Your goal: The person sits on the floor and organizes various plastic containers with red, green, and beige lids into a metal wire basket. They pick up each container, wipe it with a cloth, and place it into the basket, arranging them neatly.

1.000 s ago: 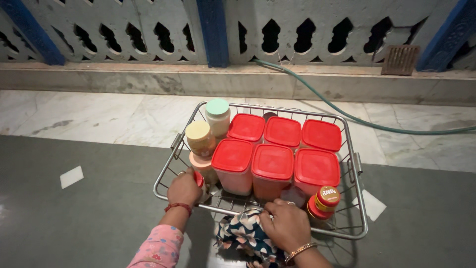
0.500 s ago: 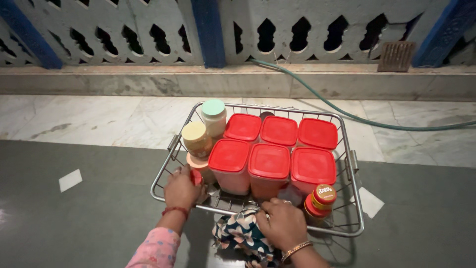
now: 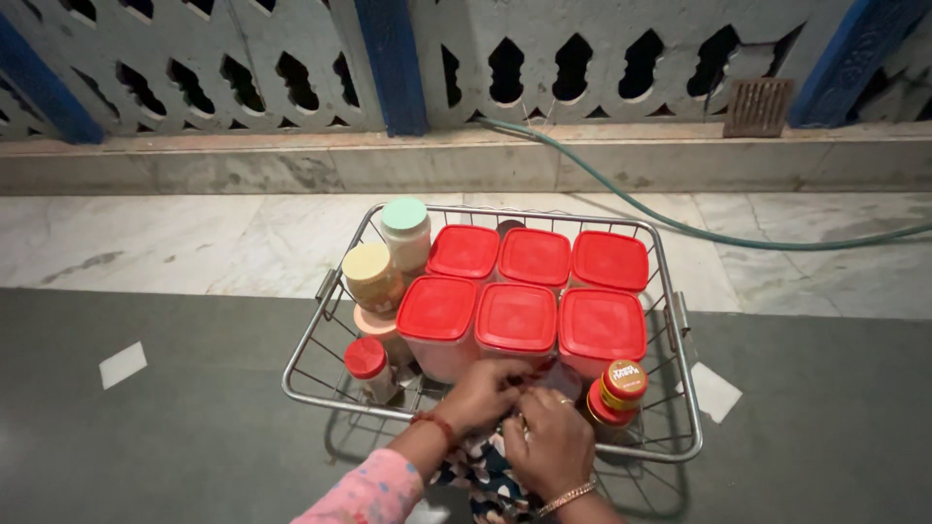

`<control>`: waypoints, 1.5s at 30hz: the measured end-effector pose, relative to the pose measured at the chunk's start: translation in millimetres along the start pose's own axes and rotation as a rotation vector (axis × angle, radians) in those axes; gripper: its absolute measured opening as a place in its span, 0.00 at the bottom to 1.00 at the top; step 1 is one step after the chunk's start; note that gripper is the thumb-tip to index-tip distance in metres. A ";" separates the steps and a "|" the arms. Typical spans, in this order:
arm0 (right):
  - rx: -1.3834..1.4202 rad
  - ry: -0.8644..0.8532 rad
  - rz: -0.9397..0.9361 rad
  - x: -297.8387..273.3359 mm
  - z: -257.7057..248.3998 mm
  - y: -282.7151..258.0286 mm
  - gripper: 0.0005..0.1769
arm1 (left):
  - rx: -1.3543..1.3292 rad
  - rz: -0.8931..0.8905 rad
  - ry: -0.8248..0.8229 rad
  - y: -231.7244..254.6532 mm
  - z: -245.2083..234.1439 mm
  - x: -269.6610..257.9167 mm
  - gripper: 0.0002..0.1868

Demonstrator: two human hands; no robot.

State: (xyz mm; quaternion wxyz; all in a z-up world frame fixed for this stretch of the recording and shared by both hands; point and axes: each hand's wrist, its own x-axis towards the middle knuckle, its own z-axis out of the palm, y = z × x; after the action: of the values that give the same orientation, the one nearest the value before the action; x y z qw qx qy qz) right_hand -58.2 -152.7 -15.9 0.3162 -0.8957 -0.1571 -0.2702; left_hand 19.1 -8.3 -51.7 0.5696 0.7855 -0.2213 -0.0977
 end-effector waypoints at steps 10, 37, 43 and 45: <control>0.144 0.111 -0.042 -8.4 0.3 7.6 0.03 | 0.704 0.167 -0.228 25.9 0.1 20.3 0.17; -0.054 0.033 0.158 -5.2 16.1 14.1 0.07 | 0.884 0.240 -0.187 11.2 11.3 33.2 0.18; -0.060 0.023 0.165 -5.8 16.0 14.3 0.06 | 1.022 0.124 -0.418 27.3 14.8 39.9 0.26; -0.046 0.034 0.154 -5.4 15.3 13.5 0.06 | 1.019 0.141 -0.399 21.8 15.9 42.4 0.26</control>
State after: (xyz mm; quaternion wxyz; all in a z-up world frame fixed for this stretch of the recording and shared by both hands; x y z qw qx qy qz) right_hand -50.6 -153.5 -35.5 0.3178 -0.9075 -0.0762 -0.2640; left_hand 45.0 -46.8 -32.4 0.0693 0.9114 -0.3964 -0.0865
